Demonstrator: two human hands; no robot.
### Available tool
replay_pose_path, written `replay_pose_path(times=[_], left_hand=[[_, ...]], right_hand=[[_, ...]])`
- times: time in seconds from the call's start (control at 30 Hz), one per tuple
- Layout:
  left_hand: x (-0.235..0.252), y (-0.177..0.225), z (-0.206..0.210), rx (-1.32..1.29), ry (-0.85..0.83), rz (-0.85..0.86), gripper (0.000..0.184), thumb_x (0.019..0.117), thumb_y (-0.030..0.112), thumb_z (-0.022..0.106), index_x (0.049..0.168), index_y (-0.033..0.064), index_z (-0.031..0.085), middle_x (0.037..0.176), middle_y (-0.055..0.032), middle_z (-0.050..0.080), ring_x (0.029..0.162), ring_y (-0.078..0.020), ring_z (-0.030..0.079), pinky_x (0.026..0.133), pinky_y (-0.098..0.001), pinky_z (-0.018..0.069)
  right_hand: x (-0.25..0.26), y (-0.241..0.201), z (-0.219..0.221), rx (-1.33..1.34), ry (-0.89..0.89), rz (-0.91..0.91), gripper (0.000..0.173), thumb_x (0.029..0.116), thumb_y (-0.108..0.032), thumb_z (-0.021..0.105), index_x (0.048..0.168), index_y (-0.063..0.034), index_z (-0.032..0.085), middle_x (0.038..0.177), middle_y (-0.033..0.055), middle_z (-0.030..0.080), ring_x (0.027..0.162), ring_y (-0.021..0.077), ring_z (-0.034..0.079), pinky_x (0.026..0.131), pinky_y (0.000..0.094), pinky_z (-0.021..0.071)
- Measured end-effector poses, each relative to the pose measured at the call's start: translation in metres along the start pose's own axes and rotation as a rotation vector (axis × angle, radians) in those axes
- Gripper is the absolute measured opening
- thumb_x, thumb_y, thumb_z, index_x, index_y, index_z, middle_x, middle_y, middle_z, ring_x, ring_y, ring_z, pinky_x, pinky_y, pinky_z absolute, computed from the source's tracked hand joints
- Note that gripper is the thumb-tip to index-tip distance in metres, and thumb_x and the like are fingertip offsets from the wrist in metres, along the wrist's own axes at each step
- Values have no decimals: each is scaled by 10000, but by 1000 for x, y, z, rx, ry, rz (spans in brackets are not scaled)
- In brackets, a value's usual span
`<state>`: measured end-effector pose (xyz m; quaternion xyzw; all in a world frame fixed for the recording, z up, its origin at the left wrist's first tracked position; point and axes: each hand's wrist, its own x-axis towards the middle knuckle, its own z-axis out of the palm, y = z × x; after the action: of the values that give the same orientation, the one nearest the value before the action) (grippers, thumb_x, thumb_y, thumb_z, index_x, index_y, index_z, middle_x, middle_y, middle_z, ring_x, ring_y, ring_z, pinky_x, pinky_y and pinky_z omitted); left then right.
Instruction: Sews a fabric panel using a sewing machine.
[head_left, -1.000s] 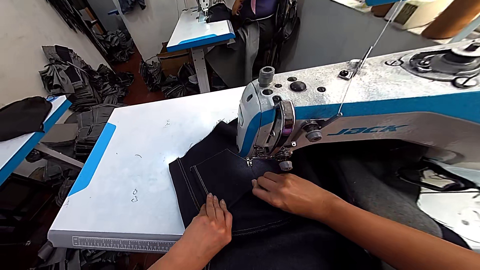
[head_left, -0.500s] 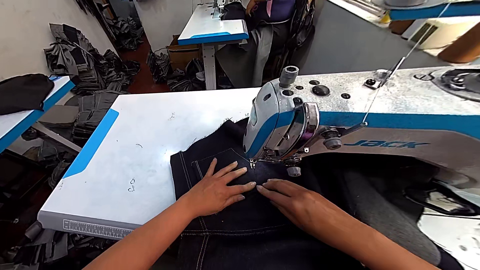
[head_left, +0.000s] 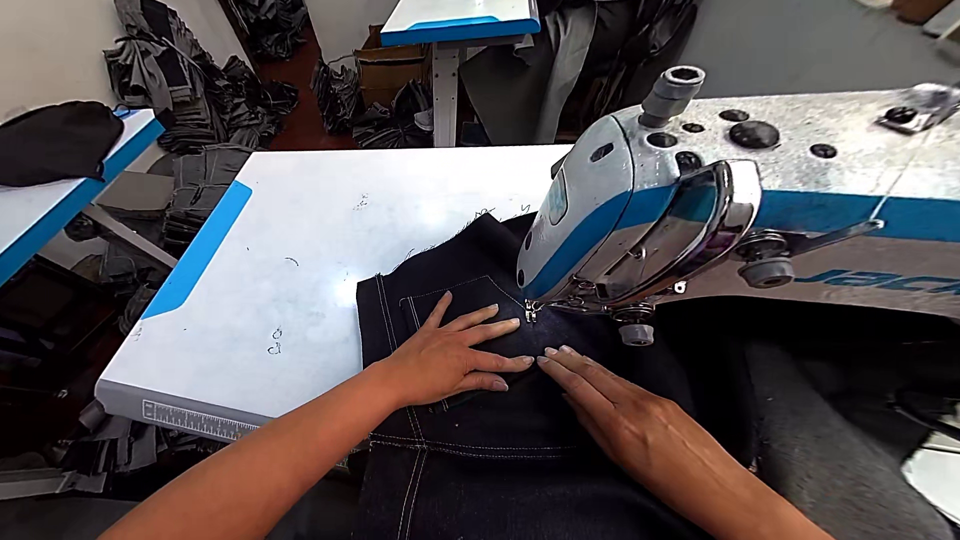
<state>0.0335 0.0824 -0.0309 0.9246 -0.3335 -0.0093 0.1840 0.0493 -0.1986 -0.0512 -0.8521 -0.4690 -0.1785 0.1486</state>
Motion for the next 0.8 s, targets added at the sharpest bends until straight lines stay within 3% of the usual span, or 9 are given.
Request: replay_pose_path(times=[0.23, 0.4, 0.5, 0.8], left_hand=[[-1, -4, 3, 44, 9, 24, 436, 1048, 499, 446, 1451, 396, 575, 1606, -3, 443, 1541, -306, 295, 1164, -770, 109], [-1, -13, 4, 58, 44, 93, 441, 1038, 515, 460, 1440, 385, 587, 1532, 17, 532, 1520, -292, 339, 1176, -745, 142], [-2, -8, 7, 84, 65, 100, 436, 1048, 498, 447, 1443, 374, 585, 1513, -14, 549, 1505, -319, 364, 1169, -744, 176], [-3, -13, 7, 61, 58, 115, 446, 1055, 504, 419, 1445, 367, 584, 1540, 11, 524, 1520, -280, 345, 1184, -731, 156]], right_hand=[[0, -3, -1, -50, -29, -34, 410, 997, -36, 427, 1313, -42, 687, 1316, 136, 699, 1238, 276, 670, 1007, 364, 560], [0, -15, -2, -124, -45, -2, 425, 964, 16, 438, 1304, -27, 689, 1319, 137, 697, 1229, 261, 676, 979, 344, 568], [-4, -8, -1, -70, -34, 0, 437, 967, 1, 434, 1323, -53, 684, 1346, 109, 687, 1254, 241, 660, 1011, 333, 553], [-3, -7, -1, -71, -44, 0, 433, 971, -12, 439, 1320, -68, 689, 1351, 111, 682, 1277, 238, 643, 1039, 318, 532]])
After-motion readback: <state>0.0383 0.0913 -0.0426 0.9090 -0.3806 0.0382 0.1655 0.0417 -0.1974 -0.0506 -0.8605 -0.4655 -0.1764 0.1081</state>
